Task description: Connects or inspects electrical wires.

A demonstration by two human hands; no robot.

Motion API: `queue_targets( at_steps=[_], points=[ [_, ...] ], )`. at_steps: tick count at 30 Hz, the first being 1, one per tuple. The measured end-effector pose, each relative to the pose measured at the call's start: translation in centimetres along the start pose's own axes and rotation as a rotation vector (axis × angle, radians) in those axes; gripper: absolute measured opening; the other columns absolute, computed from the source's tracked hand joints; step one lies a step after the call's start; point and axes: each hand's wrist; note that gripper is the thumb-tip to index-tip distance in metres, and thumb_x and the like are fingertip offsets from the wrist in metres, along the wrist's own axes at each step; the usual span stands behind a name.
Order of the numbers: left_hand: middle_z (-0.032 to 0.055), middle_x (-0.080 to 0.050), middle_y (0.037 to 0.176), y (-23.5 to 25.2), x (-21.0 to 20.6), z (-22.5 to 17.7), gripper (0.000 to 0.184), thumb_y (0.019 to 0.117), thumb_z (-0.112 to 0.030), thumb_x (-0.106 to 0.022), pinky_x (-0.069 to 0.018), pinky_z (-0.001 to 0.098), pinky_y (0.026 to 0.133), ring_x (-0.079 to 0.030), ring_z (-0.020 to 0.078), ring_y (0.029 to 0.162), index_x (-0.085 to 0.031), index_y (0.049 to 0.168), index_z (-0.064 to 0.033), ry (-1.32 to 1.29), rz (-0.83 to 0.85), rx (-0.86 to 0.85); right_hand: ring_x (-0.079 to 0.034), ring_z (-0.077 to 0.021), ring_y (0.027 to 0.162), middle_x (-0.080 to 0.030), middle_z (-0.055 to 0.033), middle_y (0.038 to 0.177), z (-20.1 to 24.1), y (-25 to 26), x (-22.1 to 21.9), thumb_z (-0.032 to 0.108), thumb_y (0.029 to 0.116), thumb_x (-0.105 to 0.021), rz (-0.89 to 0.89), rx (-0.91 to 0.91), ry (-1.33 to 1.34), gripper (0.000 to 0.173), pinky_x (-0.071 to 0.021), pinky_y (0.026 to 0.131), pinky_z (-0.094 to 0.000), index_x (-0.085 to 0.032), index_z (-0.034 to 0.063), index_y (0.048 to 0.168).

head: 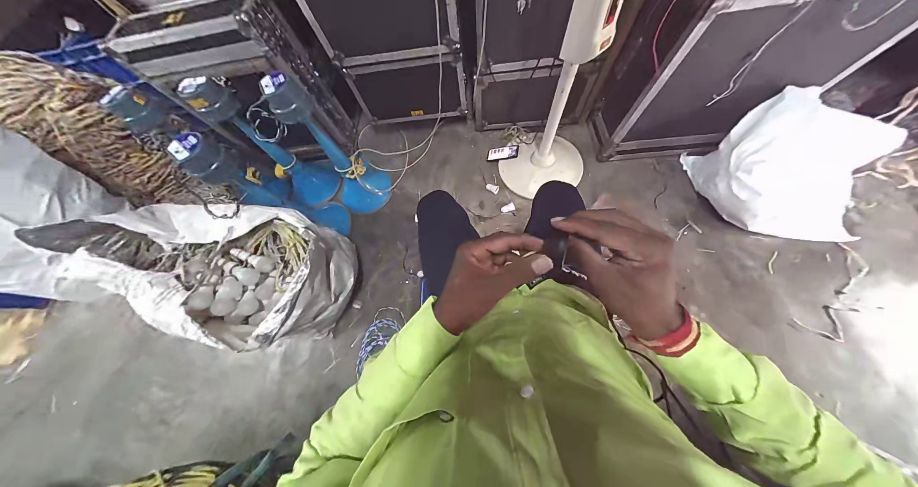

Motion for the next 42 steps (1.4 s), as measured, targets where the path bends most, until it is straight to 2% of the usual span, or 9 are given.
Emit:
queue_targets(
  at_steps=[4, 7, 12, 17, 24, 27, 34, 38, 42],
  points=[
    [0.0064, -0.069, 0.101, -0.5, -0.5, 0.6, 0.006, 0.089, -0.001, -0.074, -0.0588, 0.0262, 0.076, -0.066, 0.0118, 0.09, -0.076, 0.095, -0.0004, 0.066, -0.051, -0.099, -0.072, -0.0118, 0.095, -0.073, -0.0101, 0.113, 0.7, -0.4, -0.2, 0.004, 0.0936, -0.07, -0.034, -0.082, 0.044, 0.039, -0.0622, 0.083, -0.0288, -0.06, -0.0048, 0.131],
    [0.0055, -0.068, 0.104, -0.7, -0.6, 1.0, 0.007, 0.089, -0.003, -0.076, -0.0587, 0.024, 0.074, -0.065, 0.0111, 0.091, -0.078, 0.096, -0.0027, 0.121, -0.139, -0.148, -0.069, -0.0159, 0.105, -0.068, -0.0087, 0.122, 0.7, -0.9, -0.1, 0.007, 0.0949, -0.068, -0.08, -0.091, 0.128, 0.037, -0.0605, 0.09, -0.0338, -0.052, 0.0002, 0.127],
    [0.007, -0.066, 0.101, -0.4, -0.6, 0.9, 0.008, 0.0883, -0.004, -0.077, -0.0563, 0.019, 0.068, -0.063, 0.0065, 0.082, -0.078, 0.095, -0.0003, 0.323, -0.163, -0.328, -0.063, -0.0022, 0.079, -0.069, 0.0038, 0.1, 1.6, -1.1, 0.3, 0.025, 0.1005, -0.065, 0.017, -0.225, 0.252, 0.022, -0.0558, 0.068, -0.0195, -0.073, 0.0066, 0.111],
    [0.0069, -0.066, 0.099, -0.5, -0.6, 0.9, 0.008, 0.0874, -0.004, -0.078, -0.0572, 0.0189, 0.069, -0.064, 0.0065, 0.083, -0.079, 0.094, -0.0006, 0.394, -0.175, -0.337, -0.069, -0.007, 0.081, -0.075, -0.0008, 0.101, 2.2, -0.8, -0.2, 0.01, 0.096, -0.07, 0.02, -0.36, 0.467, 0.023, -0.0605, 0.074, -0.0246, -0.073, 0.0034, 0.117],
    [0.0057, -0.068, 0.105, -0.4, -0.8, 0.7, 0.024, 0.0928, -0.004, -0.071, -0.0528, 0.0201, 0.066, -0.062, 0.0072, 0.081, -0.074, 0.116, 0.0006, 0.178, -0.167, -0.251, -0.066, -0.0031, 0.091, -0.072, 0.0019, 0.098, 1.7, -1.4, 0.4, 0.015, 0.0889, -0.073, 0.049, -0.216, 0.082, 0.018, -0.0565, 0.076, -0.0177, -0.078, 0.0053, 0.103],
    [0.0052, -0.066, 0.098, -0.4, -1.0, 0.8, 0.019, 0.091, -0.003, -0.074, -0.0519, 0.0182, 0.062, -0.06, 0.0057, 0.075, -0.076, 0.11, 0.0003, 0.274, -0.193, -0.291, -0.066, -0.0042, 0.095, -0.073, 0.0016, 0.099, 1.9, -1.4, 0.3, 0.017, 0.0898, -0.072, 0.081, -0.182, 0.049, 0.017, -0.0556, 0.081, -0.0196, -0.078, 0.0057, 0.1],
    [0.009, -0.066, 0.098, -0.4, -0.8, 0.6, 0.014, 0.099, -0.007, -0.062, -0.0563, 0.0223, 0.073, -0.063, 0.0086, 0.083, -0.073, 0.102, 0.0011, 0.609, -0.196, -0.373, -0.064, -0.0066, 0.096, -0.073, 0.0012, 0.096, 1.6, -1.5, 0.1, 0.017, 0.0894, -0.071, 0.138, -0.141, 0.024, 0.017, -0.0524, 0.086, -0.0237, -0.08, 0.0069, 0.099],
    [0.0006, -0.065, 0.089, -0.6, -1.0, -0.2, 0.017, 0.1031, -0.009, -0.055, -0.0496, 0.0186, 0.064, -0.058, 0.003, 0.073, -0.07, 0.103, -0.0017, 0.255, -0.109, -0.021, -0.065, -0.0054, 0.097, -0.072, 0.0028, 0.102, 0.5, -1.6, 1.5, 0.018, 0.0922, -0.069, 0.267, -0.197, 0.148, 0.017, -0.0552, 0.084, -0.0214, -0.079, 0.0082, 0.102],
    [-0.0044, -0.057, 0.071, 0.0, -0.5, -0.6, 0.017, 0.1028, -0.013, -0.057, -0.0408, 0.0164, 0.057, -0.048, 0.0014, 0.06, -0.071, 0.097, -0.0049, -0.112, 0.005, 0.329, -0.063, -0.0037, 0.078, -0.069, 0.0055, 0.092, -0.1, -2.4, 2.5, 0.02, 0.0968, -0.064, 0.35, -0.445, 0.413, 0.013, -0.0554, 0.07, -0.0205, -0.074, 0.0129, 0.102]
  ],
)
Point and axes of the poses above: each hand's wrist, its own y-axis towards the middle knuckle, its own x-axis out of the back of the hand, z = x × y
